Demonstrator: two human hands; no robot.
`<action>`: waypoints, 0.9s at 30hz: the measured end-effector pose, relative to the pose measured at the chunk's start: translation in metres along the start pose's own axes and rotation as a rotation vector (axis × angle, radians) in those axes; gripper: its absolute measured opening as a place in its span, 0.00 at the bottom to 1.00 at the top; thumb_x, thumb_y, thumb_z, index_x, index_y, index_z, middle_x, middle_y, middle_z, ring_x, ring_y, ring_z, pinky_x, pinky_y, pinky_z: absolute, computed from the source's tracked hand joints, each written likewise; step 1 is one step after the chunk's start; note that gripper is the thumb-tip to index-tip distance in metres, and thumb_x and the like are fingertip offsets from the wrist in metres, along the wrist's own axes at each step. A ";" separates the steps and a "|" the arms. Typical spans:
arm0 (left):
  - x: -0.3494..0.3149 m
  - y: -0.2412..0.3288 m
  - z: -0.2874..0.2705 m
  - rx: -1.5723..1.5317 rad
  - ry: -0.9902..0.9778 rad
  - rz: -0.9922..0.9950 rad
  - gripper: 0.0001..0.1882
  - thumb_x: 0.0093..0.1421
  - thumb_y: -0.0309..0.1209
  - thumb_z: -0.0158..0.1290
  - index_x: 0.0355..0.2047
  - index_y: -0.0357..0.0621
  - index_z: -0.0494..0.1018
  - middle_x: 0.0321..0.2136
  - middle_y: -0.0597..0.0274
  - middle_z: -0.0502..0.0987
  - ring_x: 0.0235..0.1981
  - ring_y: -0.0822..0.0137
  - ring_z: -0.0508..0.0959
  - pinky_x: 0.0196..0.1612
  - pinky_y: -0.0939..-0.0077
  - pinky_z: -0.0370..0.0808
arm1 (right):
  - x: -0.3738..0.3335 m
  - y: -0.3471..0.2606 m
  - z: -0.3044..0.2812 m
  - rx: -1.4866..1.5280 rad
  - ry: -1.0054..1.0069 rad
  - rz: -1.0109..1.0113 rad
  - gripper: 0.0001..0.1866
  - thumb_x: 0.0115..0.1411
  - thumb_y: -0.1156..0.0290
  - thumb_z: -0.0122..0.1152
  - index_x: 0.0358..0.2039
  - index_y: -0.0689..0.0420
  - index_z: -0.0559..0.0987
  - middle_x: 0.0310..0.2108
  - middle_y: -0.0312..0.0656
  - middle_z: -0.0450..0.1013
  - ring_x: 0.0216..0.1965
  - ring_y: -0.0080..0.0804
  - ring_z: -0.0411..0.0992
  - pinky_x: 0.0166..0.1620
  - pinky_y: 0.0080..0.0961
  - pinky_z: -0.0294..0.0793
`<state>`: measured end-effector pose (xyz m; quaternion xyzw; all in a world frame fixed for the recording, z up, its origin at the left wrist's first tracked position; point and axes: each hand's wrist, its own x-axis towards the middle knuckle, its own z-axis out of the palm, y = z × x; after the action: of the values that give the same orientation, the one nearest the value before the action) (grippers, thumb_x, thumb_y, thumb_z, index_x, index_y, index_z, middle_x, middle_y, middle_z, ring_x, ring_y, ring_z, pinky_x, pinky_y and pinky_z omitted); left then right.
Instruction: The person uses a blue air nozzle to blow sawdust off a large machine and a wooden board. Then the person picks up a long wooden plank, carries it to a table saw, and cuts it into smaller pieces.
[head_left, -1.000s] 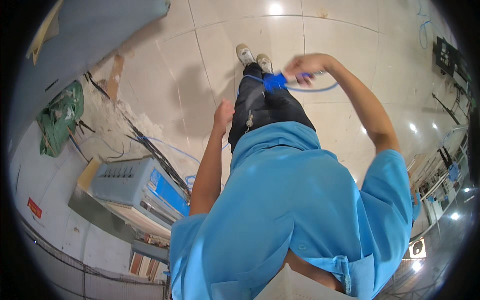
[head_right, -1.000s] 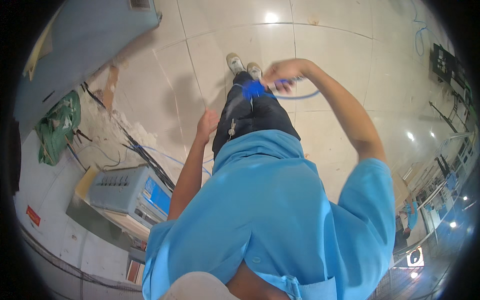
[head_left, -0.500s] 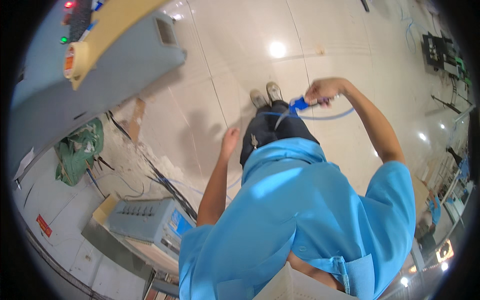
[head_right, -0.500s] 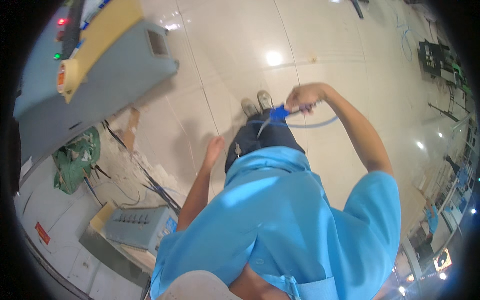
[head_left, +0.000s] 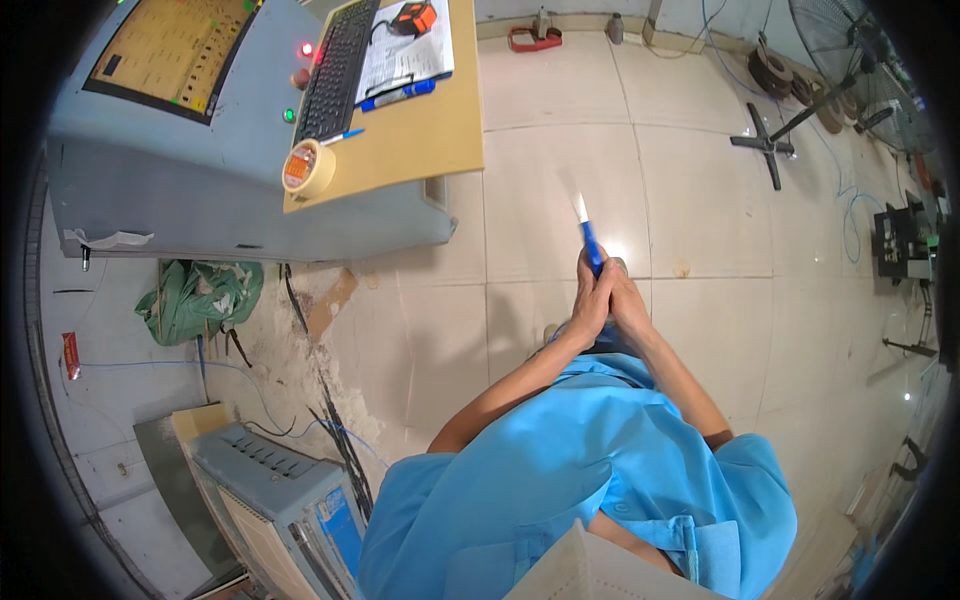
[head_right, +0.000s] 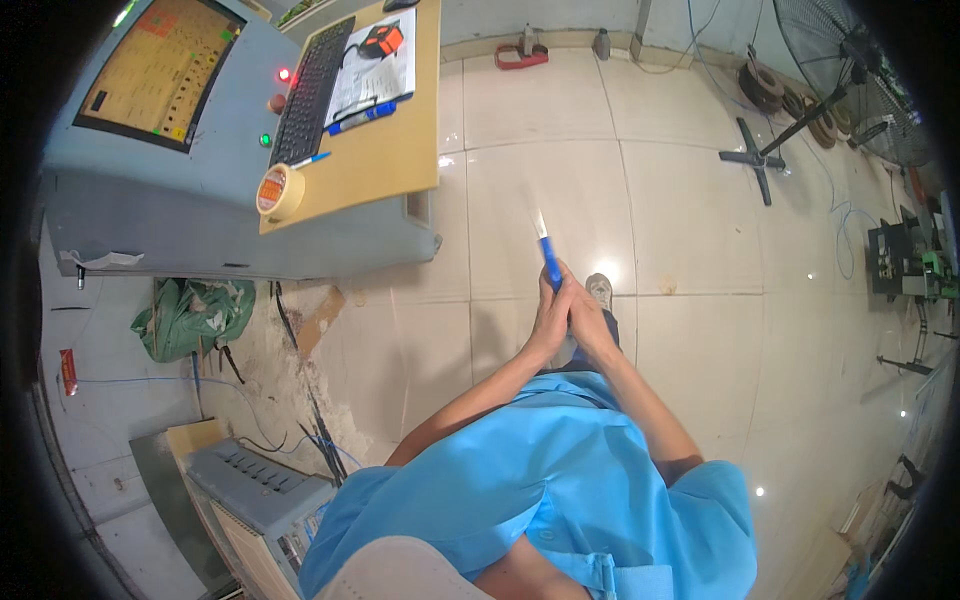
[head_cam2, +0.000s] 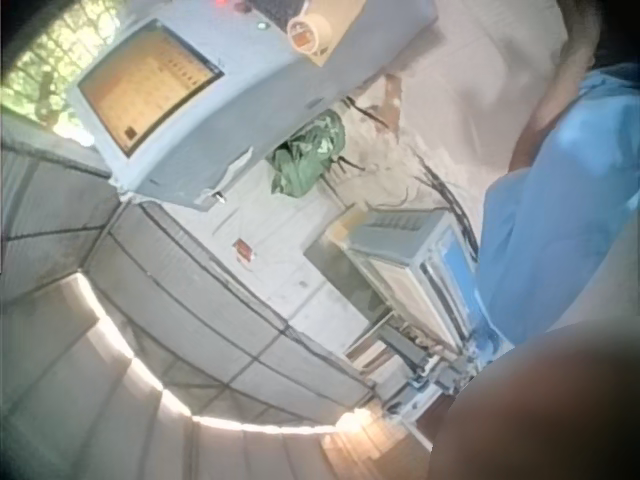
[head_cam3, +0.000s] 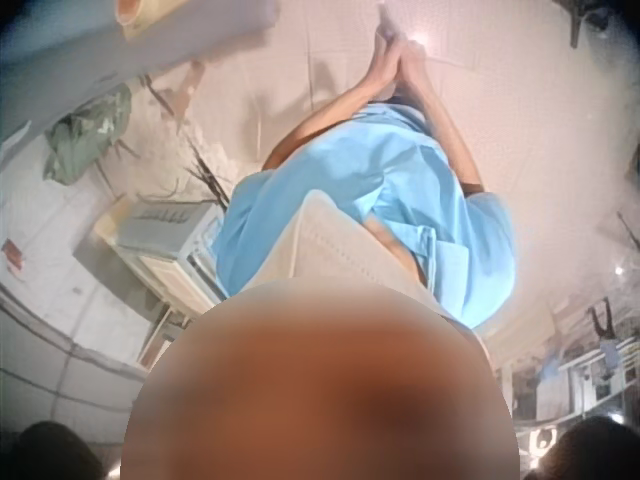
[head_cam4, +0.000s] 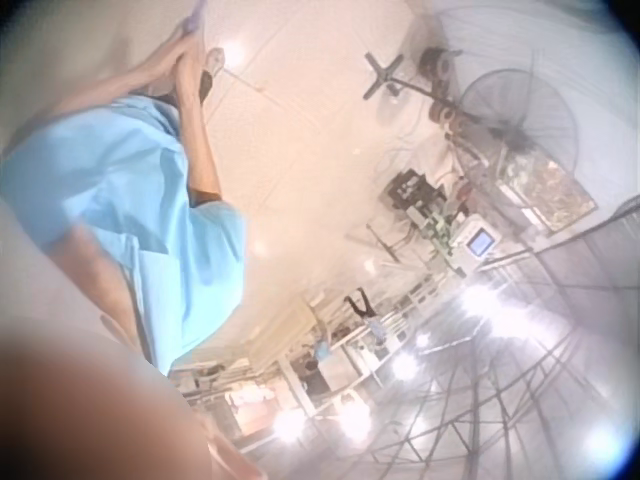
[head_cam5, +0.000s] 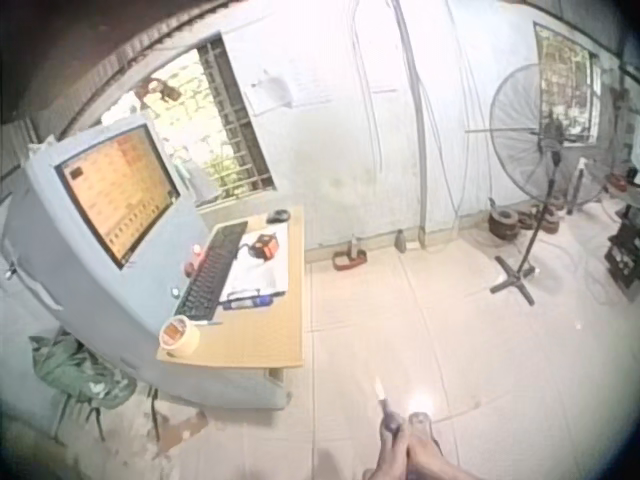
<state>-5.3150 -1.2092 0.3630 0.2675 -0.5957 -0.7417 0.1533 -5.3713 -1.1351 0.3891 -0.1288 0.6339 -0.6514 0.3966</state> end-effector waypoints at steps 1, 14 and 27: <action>0.019 0.007 0.007 0.195 0.051 0.098 0.29 0.71 0.46 0.44 0.63 0.38 0.58 0.58 0.48 0.65 0.62 0.57 0.64 0.63 0.64 0.60 | 0.012 -0.002 -0.002 0.301 0.009 0.048 0.31 0.74 0.49 0.37 0.69 0.56 0.60 0.59 0.43 0.69 0.60 0.33 0.66 0.63 0.30 0.63; 0.125 0.161 0.052 0.441 -1.046 -0.288 0.20 0.71 0.45 0.41 0.42 0.43 0.75 0.19 0.64 0.73 0.19 0.73 0.71 0.27 0.74 0.69 | 0.285 -0.032 -0.301 -1.011 0.181 0.109 0.22 0.65 0.52 0.52 0.46 0.58 0.80 0.48 0.49 0.75 0.47 0.47 0.74 0.49 0.46 0.74; 0.238 0.026 0.005 0.986 -0.027 -0.022 0.20 0.68 0.47 0.45 0.47 0.42 0.69 0.29 0.48 0.77 0.30 0.48 0.80 0.34 0.53 0.75 | 0.379 -0.063 -0.230 -1.179 -0.363 -0.160 0.17 0.63 0.58 0.57 0.43 0.58 0.80 0.39 0.47 0.78 0.48 0.43 0.76 0.50 0.43 0.75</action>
<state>-5.5136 -1.3415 0.3379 0.3048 -0.8748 -0.3766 -0.0070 -5.7952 -1.2341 0.2832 -0.4819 0.7979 -0.1871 0.3100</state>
